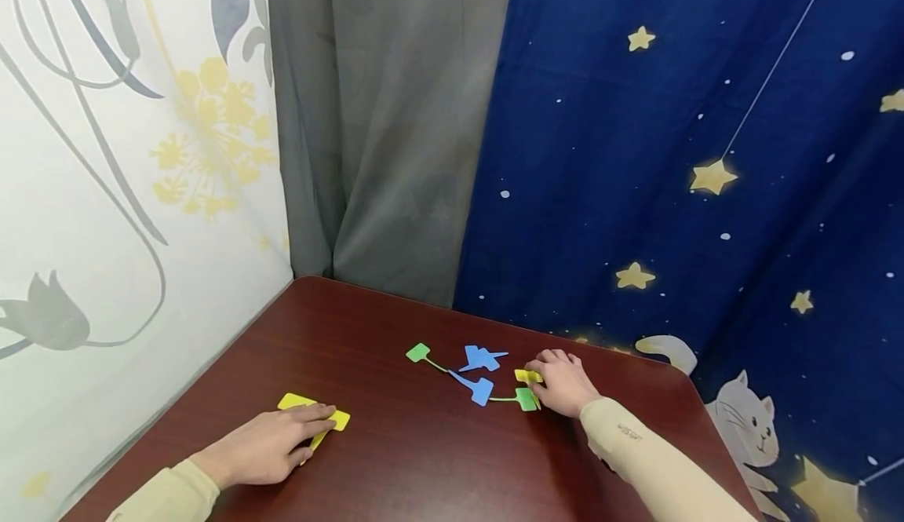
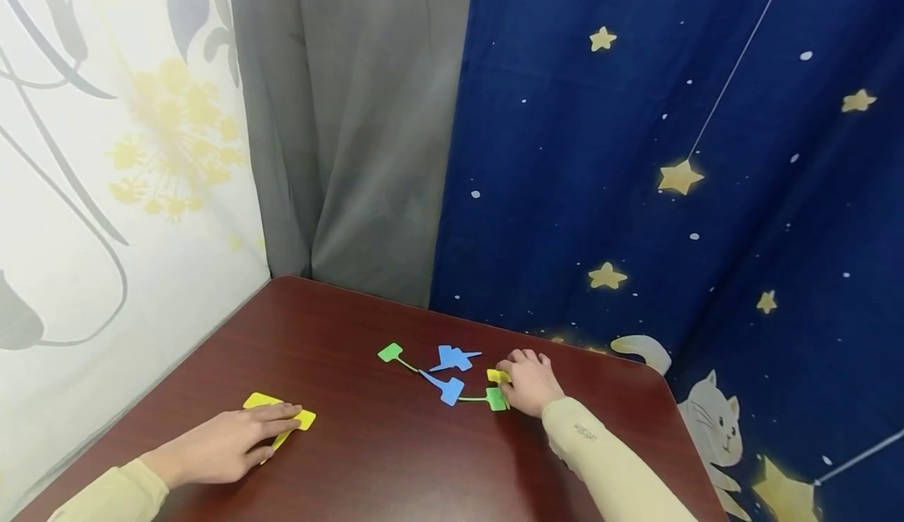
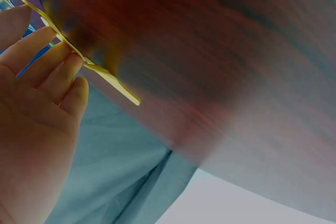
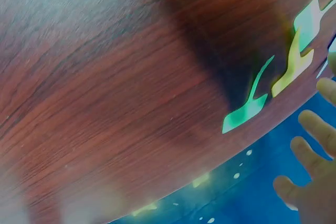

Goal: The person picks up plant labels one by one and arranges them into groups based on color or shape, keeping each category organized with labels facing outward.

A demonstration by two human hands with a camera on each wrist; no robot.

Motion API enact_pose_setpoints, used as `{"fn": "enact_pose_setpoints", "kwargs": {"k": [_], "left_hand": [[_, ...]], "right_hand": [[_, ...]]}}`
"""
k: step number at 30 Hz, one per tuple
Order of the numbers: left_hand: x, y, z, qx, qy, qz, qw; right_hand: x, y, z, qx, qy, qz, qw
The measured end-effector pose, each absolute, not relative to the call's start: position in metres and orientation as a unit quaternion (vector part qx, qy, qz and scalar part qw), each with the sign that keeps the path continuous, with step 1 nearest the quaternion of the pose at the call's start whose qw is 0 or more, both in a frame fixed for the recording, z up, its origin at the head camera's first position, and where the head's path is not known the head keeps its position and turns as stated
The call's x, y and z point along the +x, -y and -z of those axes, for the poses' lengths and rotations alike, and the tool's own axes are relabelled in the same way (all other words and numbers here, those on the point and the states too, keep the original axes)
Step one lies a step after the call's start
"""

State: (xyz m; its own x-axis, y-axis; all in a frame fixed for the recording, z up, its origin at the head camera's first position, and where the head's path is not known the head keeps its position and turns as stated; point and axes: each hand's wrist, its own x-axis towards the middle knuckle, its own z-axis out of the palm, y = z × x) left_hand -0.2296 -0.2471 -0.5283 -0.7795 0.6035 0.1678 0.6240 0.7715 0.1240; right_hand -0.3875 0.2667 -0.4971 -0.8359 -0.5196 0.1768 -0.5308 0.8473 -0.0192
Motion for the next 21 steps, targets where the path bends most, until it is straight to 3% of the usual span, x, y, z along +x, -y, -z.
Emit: {"fn": "enact_pose_setpoints", "kwargs": {"k": [21], "left_hand": [[-0.23,0.246,0.524,-0.303,0.948,0.099,0.004]], "right_hand": [[-0.403,-0.3,0.512,0.25,0.965,-0.069,-0.026]]}}
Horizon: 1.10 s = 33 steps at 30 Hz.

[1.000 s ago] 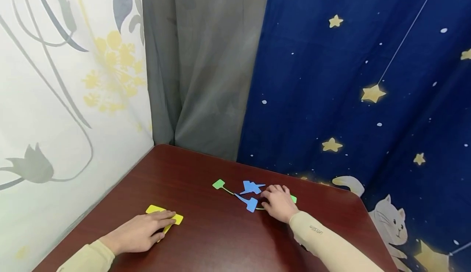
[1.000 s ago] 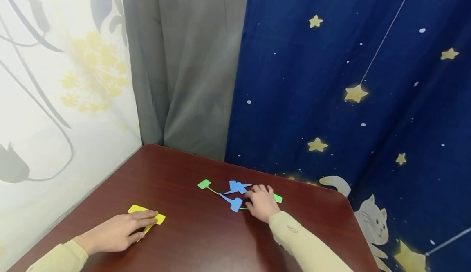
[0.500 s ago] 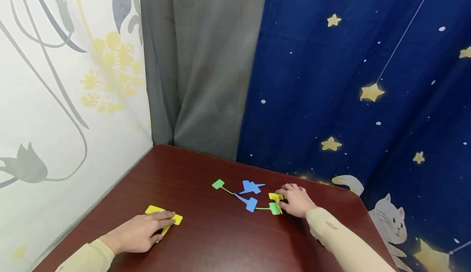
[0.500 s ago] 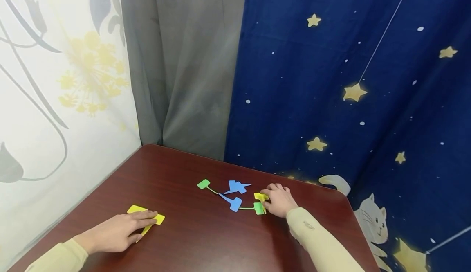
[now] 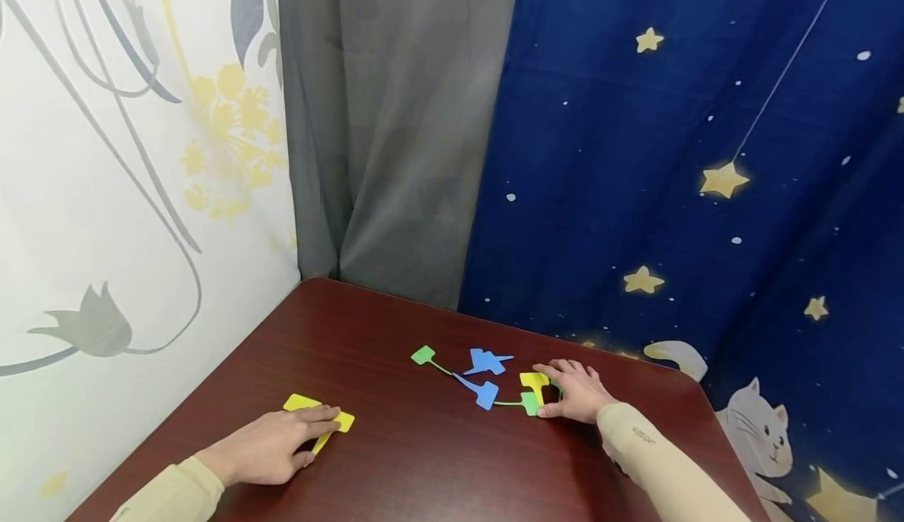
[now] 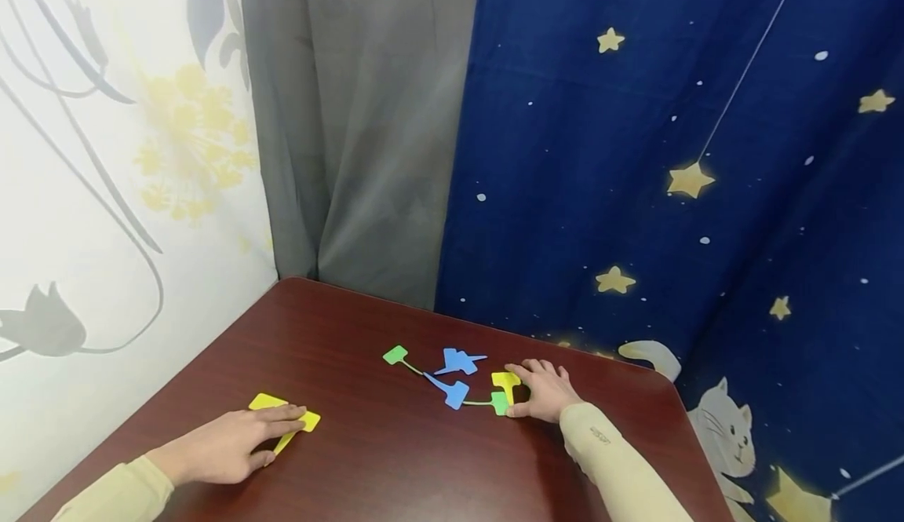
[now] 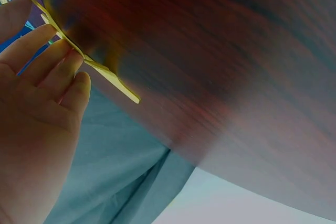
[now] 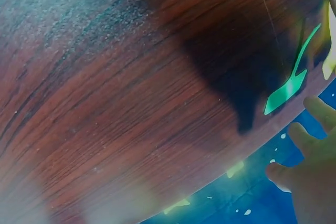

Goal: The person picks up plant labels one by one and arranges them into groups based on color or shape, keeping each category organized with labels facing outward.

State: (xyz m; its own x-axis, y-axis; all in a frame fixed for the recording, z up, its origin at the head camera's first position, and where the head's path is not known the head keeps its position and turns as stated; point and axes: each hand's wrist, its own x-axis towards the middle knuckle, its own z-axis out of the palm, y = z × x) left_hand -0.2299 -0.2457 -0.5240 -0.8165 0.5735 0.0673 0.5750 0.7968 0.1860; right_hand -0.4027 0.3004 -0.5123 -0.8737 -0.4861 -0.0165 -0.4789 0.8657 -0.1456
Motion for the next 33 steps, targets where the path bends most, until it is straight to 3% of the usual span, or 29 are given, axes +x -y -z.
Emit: {"fn": "enact_pose_setpoints", "kwargs": {"k": [7,16,23,33], "left_hand": [[-0.231,0.245,0.526,-0.307,0.947,0.096,0.001],[-0.23,0.246,0.525,-0.319,0.943,0.092,0.023],[-0.231,0.245,0.524,-0.312,0.946,0.09,0.013],[-0.23,0.244,0.524,-0.312,0.945,0.102,0.001]], "right_hand": [[-0.404,-0.302,0.517,-0.245,-0.966,0.078,0.021],[-0.405,-0.299,0.526,-0.229,-0.964,0.124,-0.049],[-0.403,-0.294,0.528,-0.219,-0.949,0.228,0.001],[-0.4,-0.295,0.513,-0.233,-0.943,0.236,0.027]]}}
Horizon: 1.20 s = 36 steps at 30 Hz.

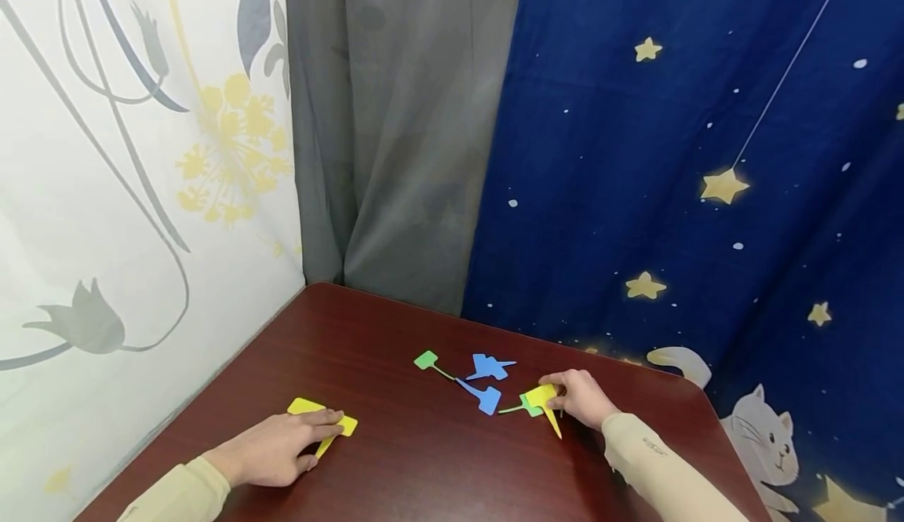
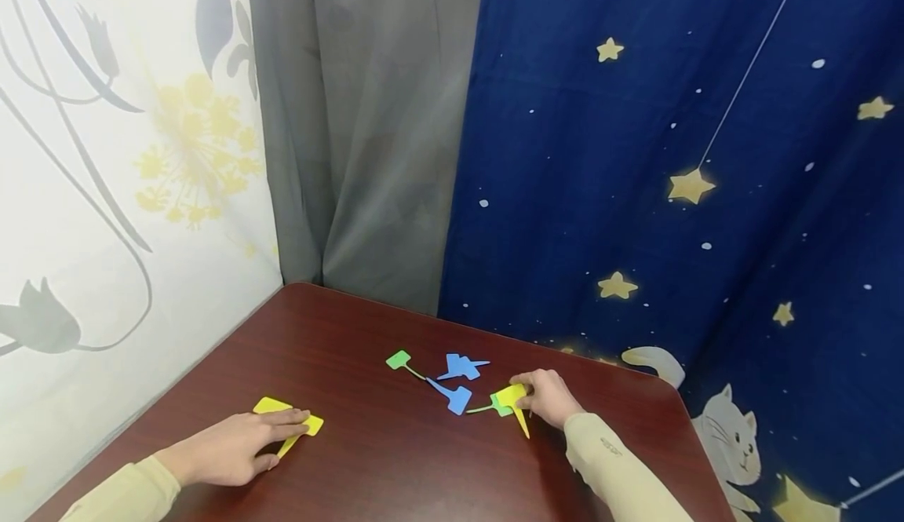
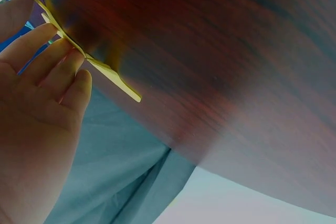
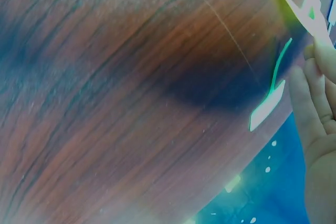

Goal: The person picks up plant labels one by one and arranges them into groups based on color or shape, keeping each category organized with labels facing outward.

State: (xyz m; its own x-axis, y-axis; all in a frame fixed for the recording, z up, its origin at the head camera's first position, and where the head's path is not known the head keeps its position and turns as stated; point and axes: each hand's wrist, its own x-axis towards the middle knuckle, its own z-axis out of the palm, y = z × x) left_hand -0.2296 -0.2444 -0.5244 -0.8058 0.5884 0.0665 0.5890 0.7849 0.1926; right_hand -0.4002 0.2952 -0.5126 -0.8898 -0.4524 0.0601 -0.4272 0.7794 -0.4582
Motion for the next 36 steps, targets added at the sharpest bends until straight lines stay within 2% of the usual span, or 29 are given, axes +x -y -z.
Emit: {"fn": "enact_pose_setpoints", "kwargs": {"k": [8,15,18,29,36], "left_hand": [[-0.229,0.245,0.525,-0.314,0.945,0.096,0.005],[-0.229,0.244,0.524,-0.31,0.946,0.094,0.009],[-0.228,0.243,0.524,-0.308,0.947,0.088,0.017],[-0.227,0.241,0.524,-0.316,0.944,0.085,0.034],[-0.227,0.243,0.526,-0.325,0.941,0.081,0.047]], "right_hand": [[-0.397,-0.304,0.503,-0.247,-0.951,0.182,0.022],[-0.388,-0.307,0.496,-0.275,-0.953,0.098,-0.086],[-0.385,-0.305,0.499,-0.289,-0.948,0.074,-0.116],[-0.371,-0.277,0.511,-0.312,-0.933,0.097,-0.152],[-0.365,-0.25,0.515,-0.314,-0.93,0.129,-0.144]]}}
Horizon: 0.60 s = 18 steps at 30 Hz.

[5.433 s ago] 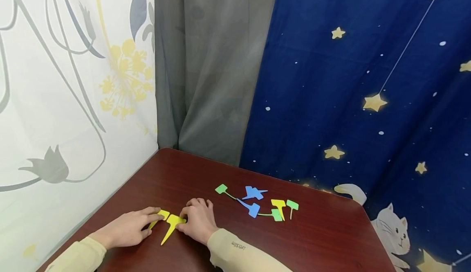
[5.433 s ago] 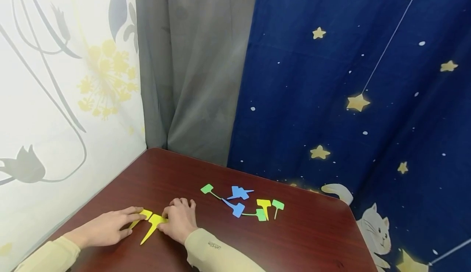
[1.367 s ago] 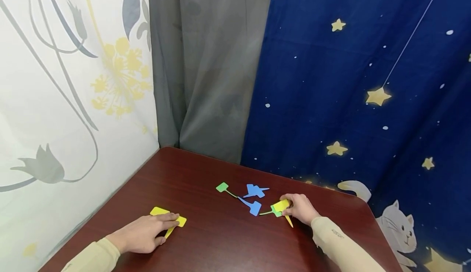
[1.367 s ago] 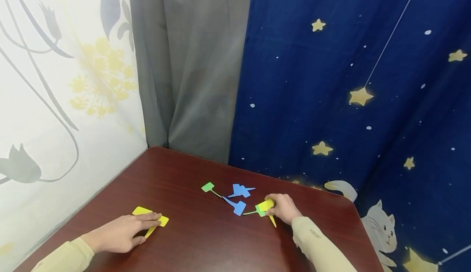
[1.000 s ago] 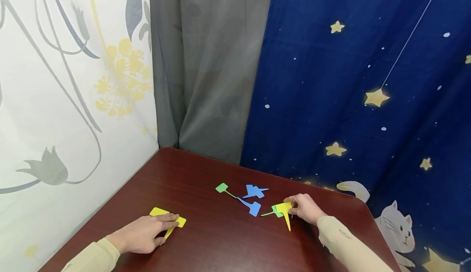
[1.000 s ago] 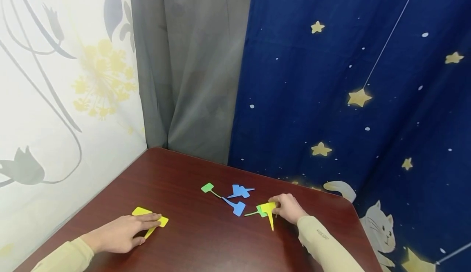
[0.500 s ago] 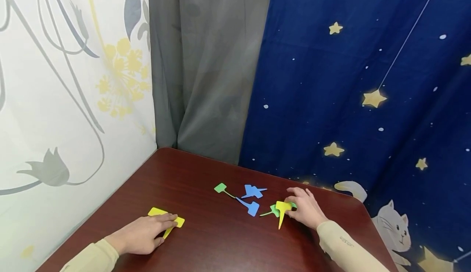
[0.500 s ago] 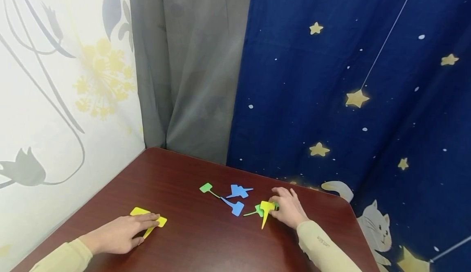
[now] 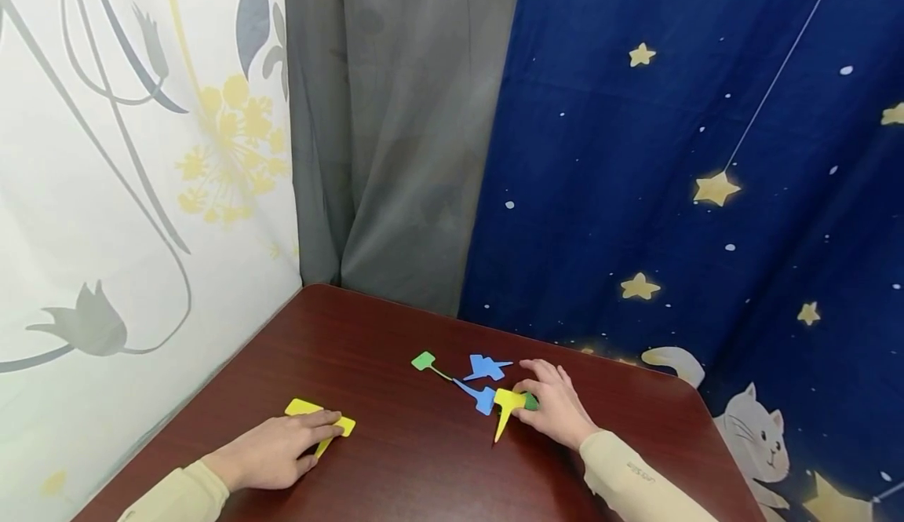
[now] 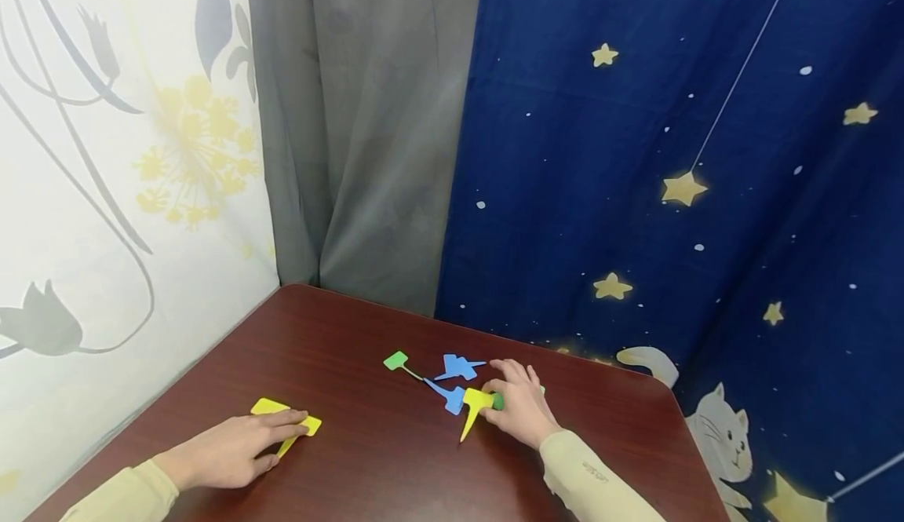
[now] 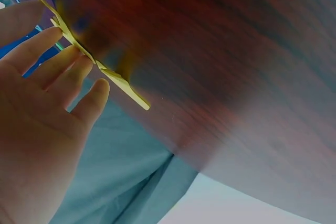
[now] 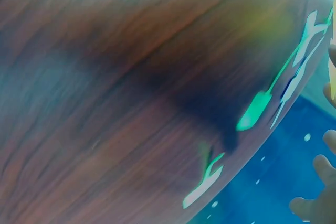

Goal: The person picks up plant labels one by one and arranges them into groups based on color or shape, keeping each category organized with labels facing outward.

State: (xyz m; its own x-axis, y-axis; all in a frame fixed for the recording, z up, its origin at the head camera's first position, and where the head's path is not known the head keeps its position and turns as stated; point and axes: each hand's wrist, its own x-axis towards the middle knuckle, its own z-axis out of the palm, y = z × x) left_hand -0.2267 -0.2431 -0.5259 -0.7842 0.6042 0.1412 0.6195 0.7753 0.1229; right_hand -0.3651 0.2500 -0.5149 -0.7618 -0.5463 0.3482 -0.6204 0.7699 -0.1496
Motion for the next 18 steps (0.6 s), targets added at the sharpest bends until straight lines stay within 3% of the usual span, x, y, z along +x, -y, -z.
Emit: {"fn": "enact_pose_setpoints", "kwargs": {"k": [18], "left_hand": [[-0.226,0.241,0.528,-0.316,0.944,0.093,0.032]], "right_hand": [[-0.341,-0.154,0.518,0.357,0.912,-0.167,0.114]]}}
